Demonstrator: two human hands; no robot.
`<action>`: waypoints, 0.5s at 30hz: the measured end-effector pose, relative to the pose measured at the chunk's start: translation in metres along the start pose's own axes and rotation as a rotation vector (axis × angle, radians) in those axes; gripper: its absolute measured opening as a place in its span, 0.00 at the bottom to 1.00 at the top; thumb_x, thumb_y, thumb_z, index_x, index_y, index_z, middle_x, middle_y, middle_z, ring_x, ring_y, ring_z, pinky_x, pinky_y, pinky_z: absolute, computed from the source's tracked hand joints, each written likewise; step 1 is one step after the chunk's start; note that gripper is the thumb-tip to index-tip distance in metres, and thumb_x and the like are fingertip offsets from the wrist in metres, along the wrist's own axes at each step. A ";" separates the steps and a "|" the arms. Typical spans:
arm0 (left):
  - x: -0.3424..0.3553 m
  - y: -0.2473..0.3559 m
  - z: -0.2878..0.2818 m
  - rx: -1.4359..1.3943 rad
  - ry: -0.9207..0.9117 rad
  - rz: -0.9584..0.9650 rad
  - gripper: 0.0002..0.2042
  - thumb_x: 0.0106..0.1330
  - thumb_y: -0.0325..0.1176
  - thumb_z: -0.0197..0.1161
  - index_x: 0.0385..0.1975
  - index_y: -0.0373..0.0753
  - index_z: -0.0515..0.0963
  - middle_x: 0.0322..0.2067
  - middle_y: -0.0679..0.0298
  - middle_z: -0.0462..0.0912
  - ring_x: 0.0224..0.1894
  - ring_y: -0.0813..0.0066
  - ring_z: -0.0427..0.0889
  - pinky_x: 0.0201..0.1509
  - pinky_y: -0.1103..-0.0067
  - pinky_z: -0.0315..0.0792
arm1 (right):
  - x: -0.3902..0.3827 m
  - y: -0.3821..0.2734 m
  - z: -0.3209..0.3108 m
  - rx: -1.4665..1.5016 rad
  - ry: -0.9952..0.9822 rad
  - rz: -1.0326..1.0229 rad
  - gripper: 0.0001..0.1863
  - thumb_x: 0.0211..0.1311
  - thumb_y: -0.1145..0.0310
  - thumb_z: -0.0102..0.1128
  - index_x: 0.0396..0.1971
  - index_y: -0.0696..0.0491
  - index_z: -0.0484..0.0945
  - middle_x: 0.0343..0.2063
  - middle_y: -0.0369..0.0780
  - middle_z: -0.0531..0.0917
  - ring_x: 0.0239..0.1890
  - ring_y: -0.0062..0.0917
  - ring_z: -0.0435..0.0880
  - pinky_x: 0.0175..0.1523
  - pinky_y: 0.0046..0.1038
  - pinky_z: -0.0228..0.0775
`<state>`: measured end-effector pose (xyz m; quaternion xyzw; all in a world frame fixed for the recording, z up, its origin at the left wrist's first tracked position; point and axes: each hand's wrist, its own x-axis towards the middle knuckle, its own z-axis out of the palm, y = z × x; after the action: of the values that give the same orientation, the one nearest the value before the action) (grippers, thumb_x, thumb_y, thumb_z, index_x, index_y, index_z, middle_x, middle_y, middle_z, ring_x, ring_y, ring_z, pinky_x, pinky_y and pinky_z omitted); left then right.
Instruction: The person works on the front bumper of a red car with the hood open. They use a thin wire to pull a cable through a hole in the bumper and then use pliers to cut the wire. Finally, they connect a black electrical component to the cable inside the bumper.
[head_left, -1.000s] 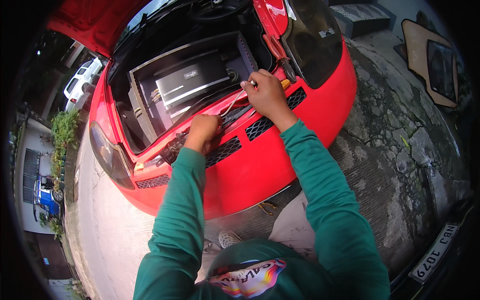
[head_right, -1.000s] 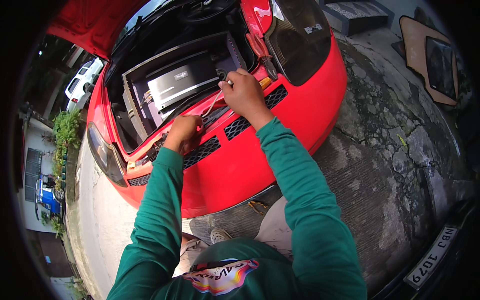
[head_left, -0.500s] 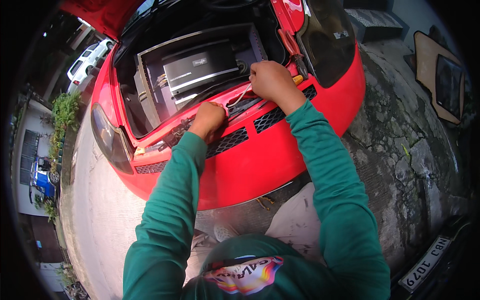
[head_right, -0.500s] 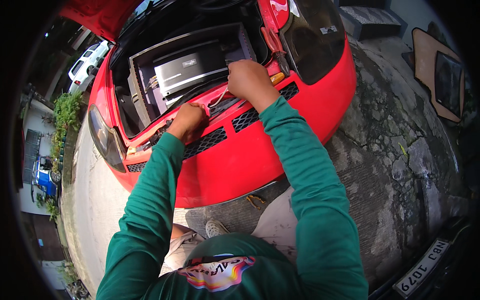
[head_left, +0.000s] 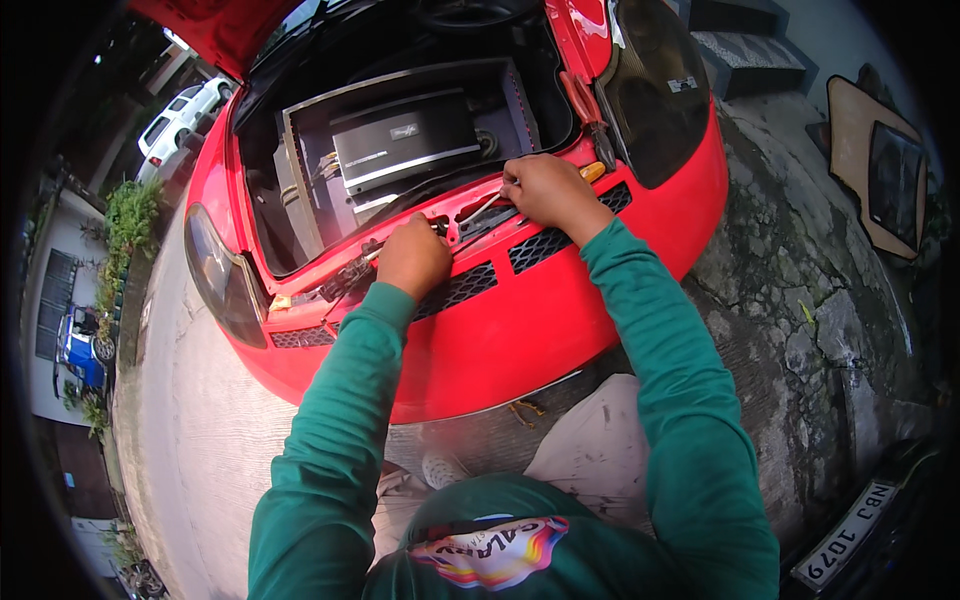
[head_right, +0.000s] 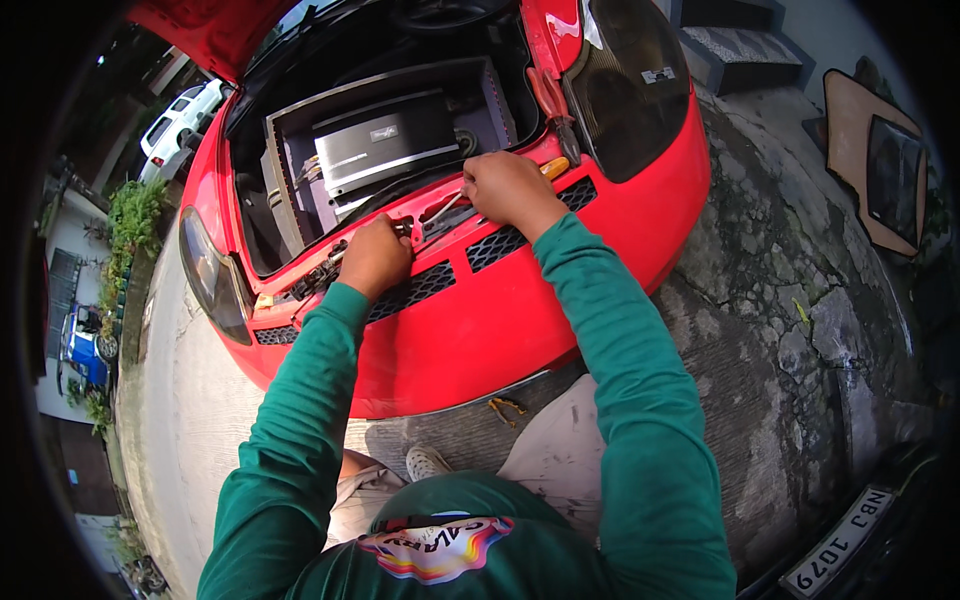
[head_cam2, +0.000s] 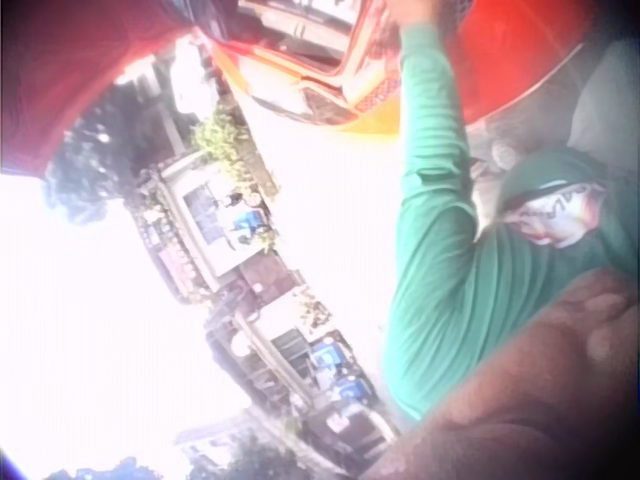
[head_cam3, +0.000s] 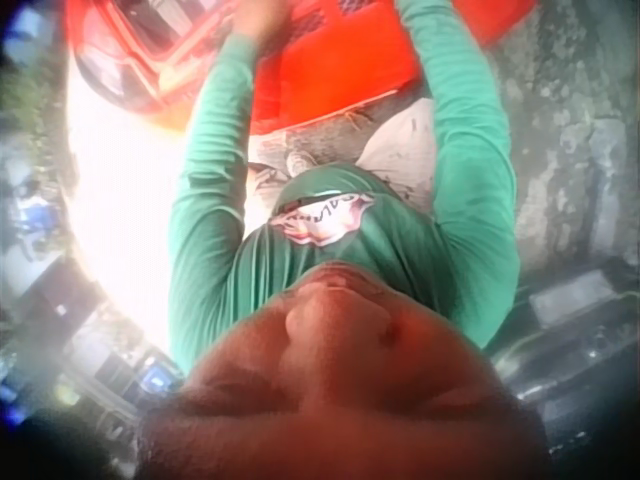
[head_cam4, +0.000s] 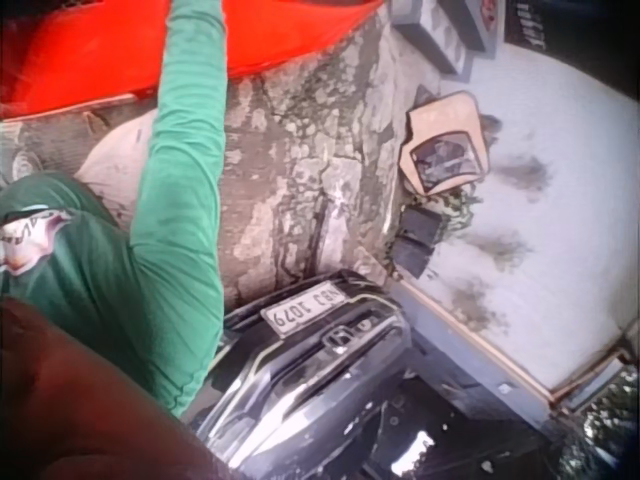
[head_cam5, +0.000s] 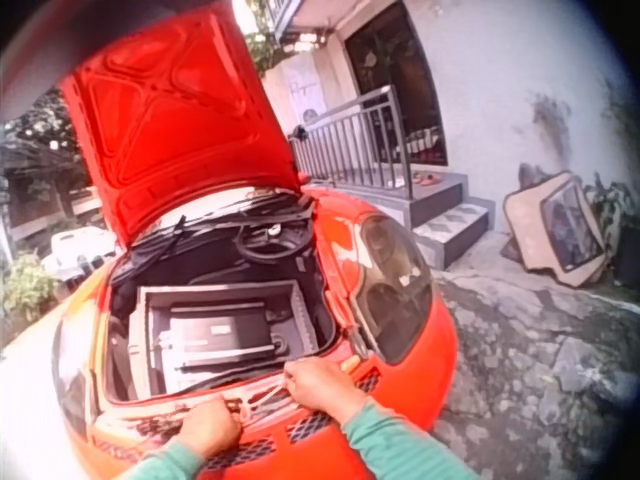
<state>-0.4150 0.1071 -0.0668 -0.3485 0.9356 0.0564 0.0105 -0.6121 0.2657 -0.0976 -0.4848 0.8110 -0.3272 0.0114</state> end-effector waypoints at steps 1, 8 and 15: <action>-0.001 0.001 -0.002 -0.013 0.007 0.012 0.19 0.75 0.38 0.63 0.60 0.33 0.82 0.48 0.38 0.91 0.55 0.38 0.90 0.62 0.53 0.83 | 0.000 -0.001 -0.002 0.006 -0.006 0.003 0.12 0.70 0.60 0.71 0.38 0.54 0.88 0.38 0.45 0.91 0.47 0.47 0.90 0.53 0.47 0.81; -0.015 0.009 -0.007 -0.046 0.096 0.029 0.21 0.74 0.44 0.69 0.54 0.31 0.83 0.44 0.40 0.92 0.50 0.40 0.92 0.57 0.52 0.85 | -0.004 -0.004 -0.007 -0.008 -0.012 0.015 0.11 0.70 0.60 0.69 0.39 0.53 0.89 0.42 0.46 0.92 0.49 0.48 0.90 0.55 0.50 0.81; -0.002 0.019 -0.012 0.084 0.122 0.084 0.18 0.74 0.42 0.67 0.49 0.32 0.85 0.41 0.41 0.92 0.47 0.40 0.92 0.55 0.53 0.86 | -0.006 -0.006 -0.002 -0.013 0.026 0.057 0.12 0.70 0.61 0.69 0.42 0.54 0.90 0.45 0.45 0.92 0.50 0.47 0.90 0.57 0.49 0.81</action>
<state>-0.4257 0.1210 -0.0533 -0.3110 0.9498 -0.0037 -0.0343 -0.6049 0.2695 -0.0945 -0.4574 0.8266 -0.3279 0.0069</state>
